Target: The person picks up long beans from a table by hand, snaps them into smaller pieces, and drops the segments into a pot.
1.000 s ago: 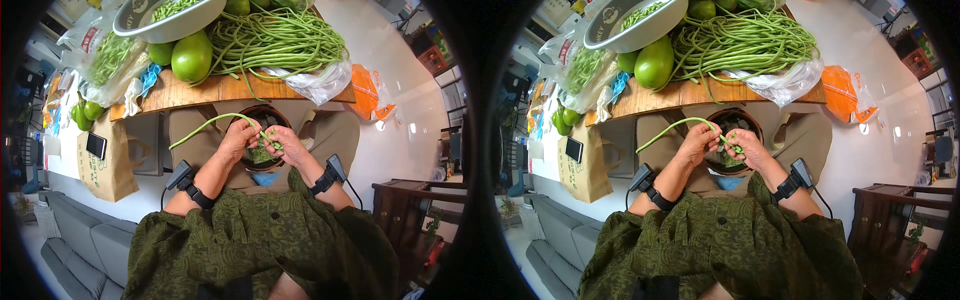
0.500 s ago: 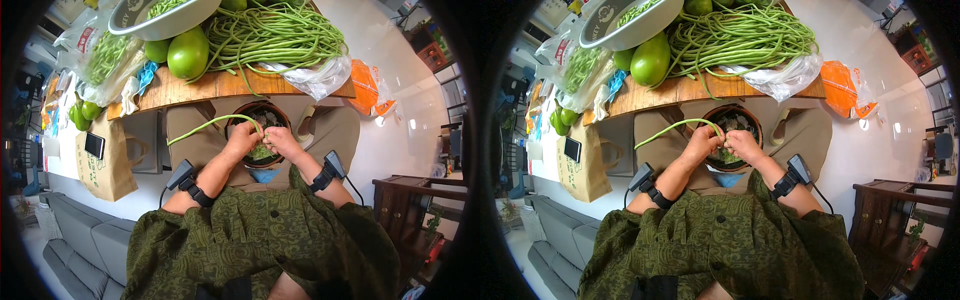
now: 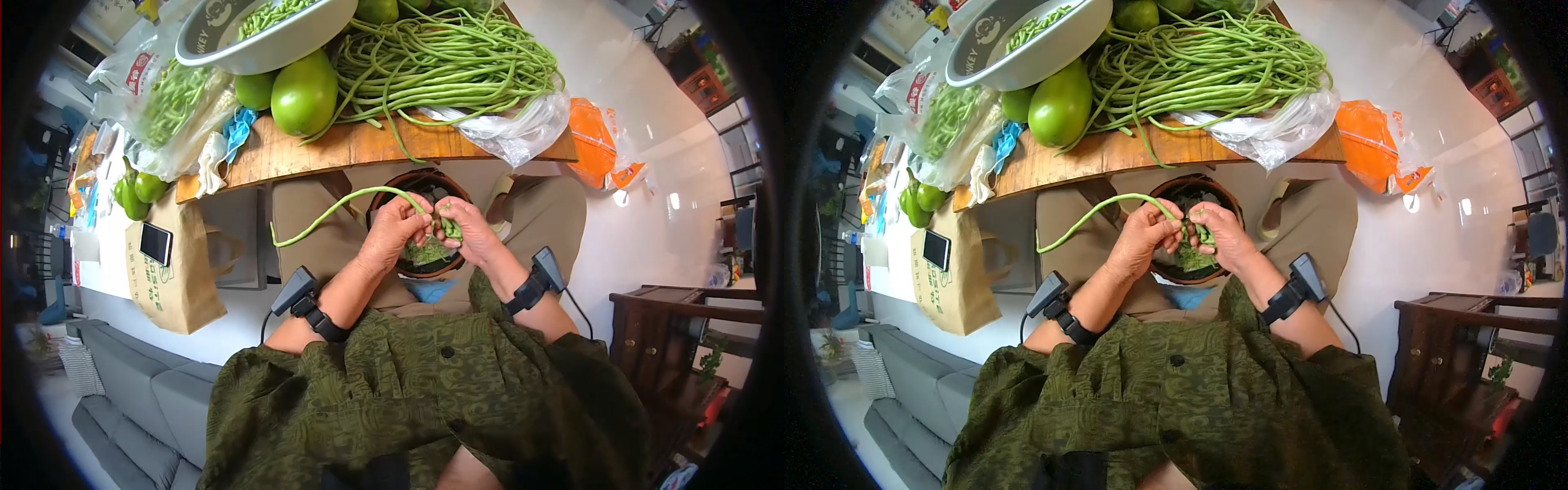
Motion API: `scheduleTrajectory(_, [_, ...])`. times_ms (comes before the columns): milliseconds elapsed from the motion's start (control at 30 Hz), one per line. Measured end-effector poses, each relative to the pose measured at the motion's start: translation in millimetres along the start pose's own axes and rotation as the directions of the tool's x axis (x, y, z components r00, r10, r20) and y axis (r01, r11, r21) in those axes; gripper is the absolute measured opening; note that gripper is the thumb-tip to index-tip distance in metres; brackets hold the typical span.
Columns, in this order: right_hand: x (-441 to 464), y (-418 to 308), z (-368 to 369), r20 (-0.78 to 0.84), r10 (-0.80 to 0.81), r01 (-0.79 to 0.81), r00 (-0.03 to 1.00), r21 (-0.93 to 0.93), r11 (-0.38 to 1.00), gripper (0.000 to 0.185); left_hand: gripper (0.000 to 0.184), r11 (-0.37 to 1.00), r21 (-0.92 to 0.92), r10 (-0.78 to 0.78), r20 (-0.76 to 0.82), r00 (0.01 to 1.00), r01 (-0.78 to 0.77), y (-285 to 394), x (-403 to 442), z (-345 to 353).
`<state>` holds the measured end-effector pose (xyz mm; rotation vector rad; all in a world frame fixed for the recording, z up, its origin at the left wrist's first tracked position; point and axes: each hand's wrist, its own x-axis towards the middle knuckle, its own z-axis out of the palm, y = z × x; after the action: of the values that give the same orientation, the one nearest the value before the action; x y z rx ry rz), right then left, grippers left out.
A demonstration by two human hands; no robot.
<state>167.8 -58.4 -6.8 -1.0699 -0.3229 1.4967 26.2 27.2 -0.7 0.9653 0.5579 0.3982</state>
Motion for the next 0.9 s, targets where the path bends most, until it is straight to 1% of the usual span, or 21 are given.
scheduleTrajectory(33, [0, -3, 0, 0.048, 0.023, -0.024, 0.999, 0.023, 0.999, 0.012, 0.010, 0.999, -0.026, 0.034, 0.009, 0.999, -0.034, 2, 0, 2])
scheduleTrajectory(67, [3, -2, -7, 0.106, 0.042, -0.042, 0.993, 0.001, 0.999, 0.014, 0.027, 0.998, -0.069, 0.010, -0.015, 1.000, -0.011, 3, -2, 5])
scheduleTrajectory(100, [5, 0, -9, 0.107, 0.042, -0.042, 0.993, -0.005, 0.999, 0.014, 0.027, 0.997, -0.073, 0.015, -0.015, 1.000, -0.016, 5, -2, 7])
scheduleTrajectory(167, [3, 4, -12, 0.151, 0.000, -0.017, 0.989, 0.116, 0.993, 0.015, 0.043, 0.996, 0.084, 0.032, 0.023, 0.999, -0.034, 6, -5, 8])
scheduleTrajectory(200, [1, 3, -9, 0.110, -0.012, 0.008, 0.994, 0.042, 0.999, 0.016, 0.054, 0.988, 0.154, 0.009, 0.009, 1.000, -0.010, 6, -4, 6])
scheduleTrajectory(233, [-1, 3, -7, 0.108, -0.012, 0.007, 0.994, 0.044, 0.999, 0.016, 0.054, 0.988, 0.155, 0.006, 0.010, 1.000, -0.007, 5, -3, 6])
scheduleTrajectory(300, [1, 3, -3, 0.037, -0.108, 0.109, 0.994, -0.041, 0.993, 0.014, 0.055, 0.980, 0.198, -0.019, 0.003, 1.000, 0.018, 6, -2, 3])
scheduleTrajectory(333, [0, 0, 1, 0.032, -0.120, 0.123, 0.992, -0.120, 0.985, 0.012, 0.058, 0.982, 0.188, -0.016, 0.020, 1.000, 0.012, 1, -1, 3])
scheduleTrajectory(367, [1, 1, 3, 0.036, -0.121, 0.124, 0.992, -0.120, 0.985, 0.012, 0.059, 0.972, 0.236, -0.036, 0.042, 0.998, 0.025, 0, -1, 3])
scheduleTrajectory(433, [2, 6, 2, -0.018, -0.089, 0.080, 0.996, -0.283, 0.956, 0.011, 0.062, 0.958, 0.276, -0.078, 0.004, 0.997, 0.074, 1, -2, 7])
scheduleTrajectory(467, [5, 10, -2, 0.007, -0.123, 0.116, 0.992, -0.383, 0.917, 0.011, 0.062, 0.959, 0.274, -0.080, 0.006, 0.997, 0.075, 1, -2, 8])
scheduleTrajectory(500, [5, 12, -3, 0.007, -0.123, 0.117, 0.992, -0.384, 0.916, 0.011, 0.063, 0.962, 0.259, -0.094, 0.007, 0.996, 0.089, 2, -2, 9])
scheduleTrajectory(567, [5, 14, -1, 0.068, -0.180, 0.191, 0.981, -0.465, 0.864, 0.015, 0.064, 0.964, 0.248, -0.102, 0.004, 0.995, 0.098, 3, -1, 6])
scheduleTrajectory(633, [3, 13, -1, 0.077, -0.171, 0.186, 0.982, -0.498, 0.847, 0.017, 0.065, 0.944, 0.302, -0.140, 0.007, 0.990, 0.131, -1, 0, 7])
scheduleTrajectory(700, [3, 11, 3, 0.109, -0.334, 0.319, 0.936, -0.663, 0.677, 0.014, 0.064, 0.926, 0.337, -0.159, -0.057, 0.986, 0.169, 0, -1, 8])
scheduleTrajectory(733, [6, 13, 0, 0.117, -0.314, 0.308, 0.942, -0.674, 0.672, 0.013, 0.064, 0.910, 0.367, -0.182, -0.062, 0.981, 0.192, 1, -2, 9])
scheduleTrajectory(767, [6, 16, 0, 0.088, -0.298, 0.275, 0.951, -0.682, 0.677, 0.011, 0.065, 0.893, 0.397, -0.205, -0.067, 0.977, 0.214, 3, -2, 8])
scheduleTrajectory(833, [10, 22, -6, -0.027, -0.166, 0.115, 0.986, -0.614, 0.781, 0.011, 0.063, 0.861, 0.477, -0.173, -0.050, 0.984, 0.176, 3, -1, 4])
scheduleTrajectory(867, [12, 24, -9, 0.003, -0.203, 0.154, 0.979, -0.662, 0.733, 0.011, 0.054, 0.886, 0.435, -0.139, -0.081, 0.987, 0.161, 1, 2, 0])
scheduleTrajectory(900, [12, 23, -11, 0.010, -0.213, 0.166, 0.977, -0.666, 0.728, 0.011, 0.046, 0.909, 0.391, -0.109, -0.114, 0.987, 0.146, 0, 3, -3])
